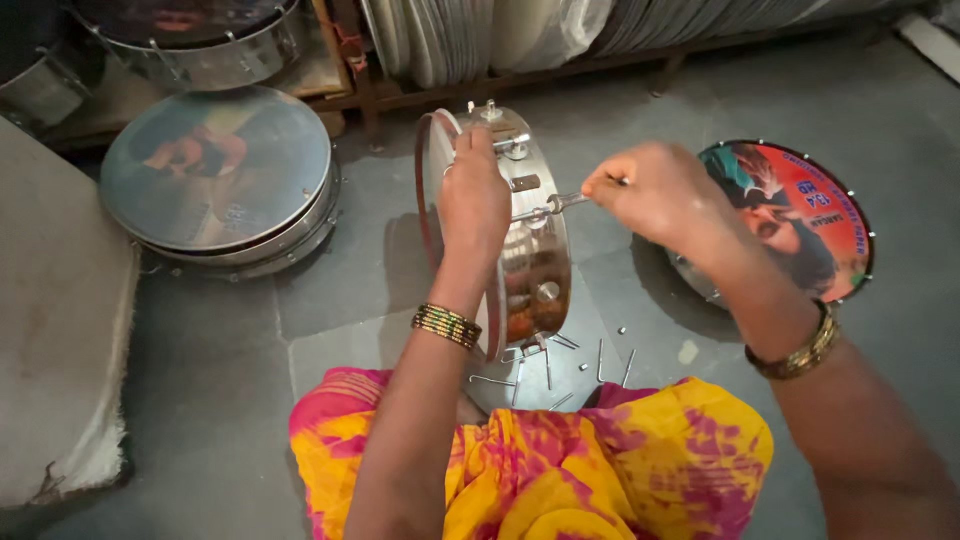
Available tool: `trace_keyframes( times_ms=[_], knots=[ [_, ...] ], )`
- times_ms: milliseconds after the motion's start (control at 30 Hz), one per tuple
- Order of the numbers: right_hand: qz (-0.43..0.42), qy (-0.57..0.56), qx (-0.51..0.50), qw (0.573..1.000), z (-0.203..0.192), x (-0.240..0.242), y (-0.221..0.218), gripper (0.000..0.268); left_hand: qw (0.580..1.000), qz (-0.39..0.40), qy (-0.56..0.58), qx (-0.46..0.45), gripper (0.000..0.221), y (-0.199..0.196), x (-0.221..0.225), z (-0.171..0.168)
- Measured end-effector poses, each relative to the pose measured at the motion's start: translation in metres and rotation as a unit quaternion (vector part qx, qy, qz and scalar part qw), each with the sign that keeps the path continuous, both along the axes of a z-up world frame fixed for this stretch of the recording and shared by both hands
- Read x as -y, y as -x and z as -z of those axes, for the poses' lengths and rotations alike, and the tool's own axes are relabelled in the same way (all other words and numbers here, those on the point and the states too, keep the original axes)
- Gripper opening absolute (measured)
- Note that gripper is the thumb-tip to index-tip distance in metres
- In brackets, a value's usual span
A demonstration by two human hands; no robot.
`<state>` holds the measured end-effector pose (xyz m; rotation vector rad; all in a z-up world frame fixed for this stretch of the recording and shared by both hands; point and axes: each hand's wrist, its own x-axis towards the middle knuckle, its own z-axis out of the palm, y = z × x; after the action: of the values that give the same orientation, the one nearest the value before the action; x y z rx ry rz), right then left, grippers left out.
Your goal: The person uses a wrench to tighten the lugs around the shell of a snare drum, then fits a hoop onto the drum and tightens the tension rods.
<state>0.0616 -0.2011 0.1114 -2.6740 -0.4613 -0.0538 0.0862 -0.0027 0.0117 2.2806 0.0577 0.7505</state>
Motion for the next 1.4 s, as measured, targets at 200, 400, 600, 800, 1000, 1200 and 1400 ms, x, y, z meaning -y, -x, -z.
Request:
trace_keyframes(
  times_ms=[200, 400, 600, 800, 1000, 1200, 1400],
  knots=[
    [0.047, 0.132, -0.122, 0.983, -0.009, -0.034, -0.050, 0.021, 1.000, 0.001, 0.021, -0.001, 0.027, -0.003, -0.001, 0.001],
    [0.045, 0.225, -0.121, 0.966, -0.006, -0.066, -0.090, 0.020, 0.999, 0.006, 0.011, -0.031, 0.029, -0.002, 0.000, -0.003],
    [-0.016, 0.106, 0.041, 0.993, 0.017, -0.035, -0.033, 0.017, 1.000, 0.007, 0.022, -0.008, 0.026, 0.003, -0.005, -0.003],
    [-0.089, -0.083, 0.295, 0.948, 0.100, -0.013, 0.066, 0.024, 1.000, 0.006, 0.017, 0.003, 0.022, 0.005, 0.001, -0.004],
    [-0.044, -0.133, 0.310, 0.940, 0.143, -0.008, 0.094, 0.040, 0.997, -0.002, -0.011, 0.074, 0.025, 0.007, 0.015, -0.001],
    [0.009, -0.142, 0.209, 0.968, 0.074, 0.015, 0.081, 0.020, 1.000, -0.010, -0.016, 0.008, 0.024, 0.010, 0.016, 0.000],
    [-0.046, -0.082, 0.041, 0.995, 0.010, 0.004, 0.035, 0.021, 1.000, -0.004, -0.011, 0.029, 0.034, 0.014, 0.015, 0.003]
  ],
)
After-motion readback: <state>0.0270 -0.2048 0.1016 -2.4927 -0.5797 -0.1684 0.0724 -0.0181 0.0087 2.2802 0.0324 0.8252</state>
